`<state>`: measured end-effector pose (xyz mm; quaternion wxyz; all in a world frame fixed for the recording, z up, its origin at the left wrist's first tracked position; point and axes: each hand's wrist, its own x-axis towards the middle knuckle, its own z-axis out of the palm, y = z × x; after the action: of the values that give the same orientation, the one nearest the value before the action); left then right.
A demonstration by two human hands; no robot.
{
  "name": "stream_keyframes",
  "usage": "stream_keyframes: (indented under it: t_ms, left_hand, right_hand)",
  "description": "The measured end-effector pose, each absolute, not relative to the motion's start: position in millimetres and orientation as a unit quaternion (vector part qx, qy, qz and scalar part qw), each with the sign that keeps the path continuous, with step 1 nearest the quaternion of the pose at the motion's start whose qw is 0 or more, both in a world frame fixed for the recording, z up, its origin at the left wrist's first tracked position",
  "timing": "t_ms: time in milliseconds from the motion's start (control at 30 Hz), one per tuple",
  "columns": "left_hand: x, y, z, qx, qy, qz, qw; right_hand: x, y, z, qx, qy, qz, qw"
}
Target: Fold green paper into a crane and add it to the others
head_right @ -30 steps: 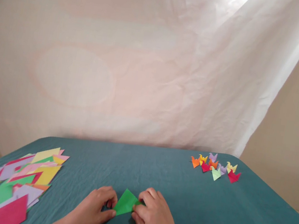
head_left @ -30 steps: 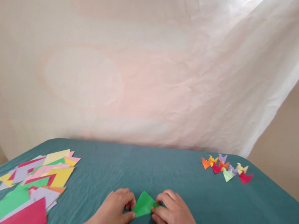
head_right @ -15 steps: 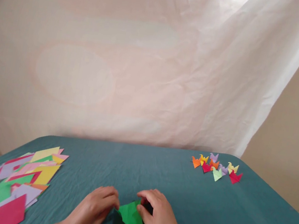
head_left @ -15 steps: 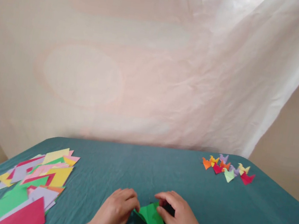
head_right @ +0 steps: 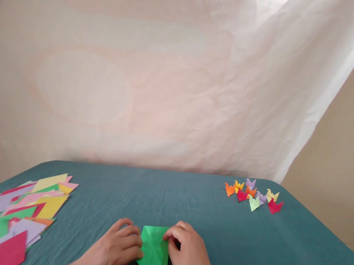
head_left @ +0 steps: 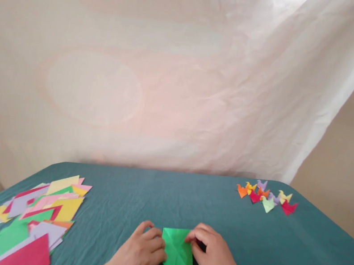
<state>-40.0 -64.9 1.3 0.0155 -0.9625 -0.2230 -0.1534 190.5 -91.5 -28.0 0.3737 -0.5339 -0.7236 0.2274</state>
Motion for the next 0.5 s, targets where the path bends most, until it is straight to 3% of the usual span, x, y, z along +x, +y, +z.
stream_keyframes:
  t_ms: [367, 500]
  left_hand:
    - [-33.0, -69.9, 6.6, -0.963, -0.235, -0.119, -0.059]
    - [-37.0, -66.7, -0.8, -0.960, -0.246, -0.133, -0.026]
  right_hand:
    - [192.1, -89.6, -26.2, -0.504, -0.765, 0.179, 0.359]
    - [192.0, -94.1, -21.9, -0.481, -0.789, 0.141, 0.355]
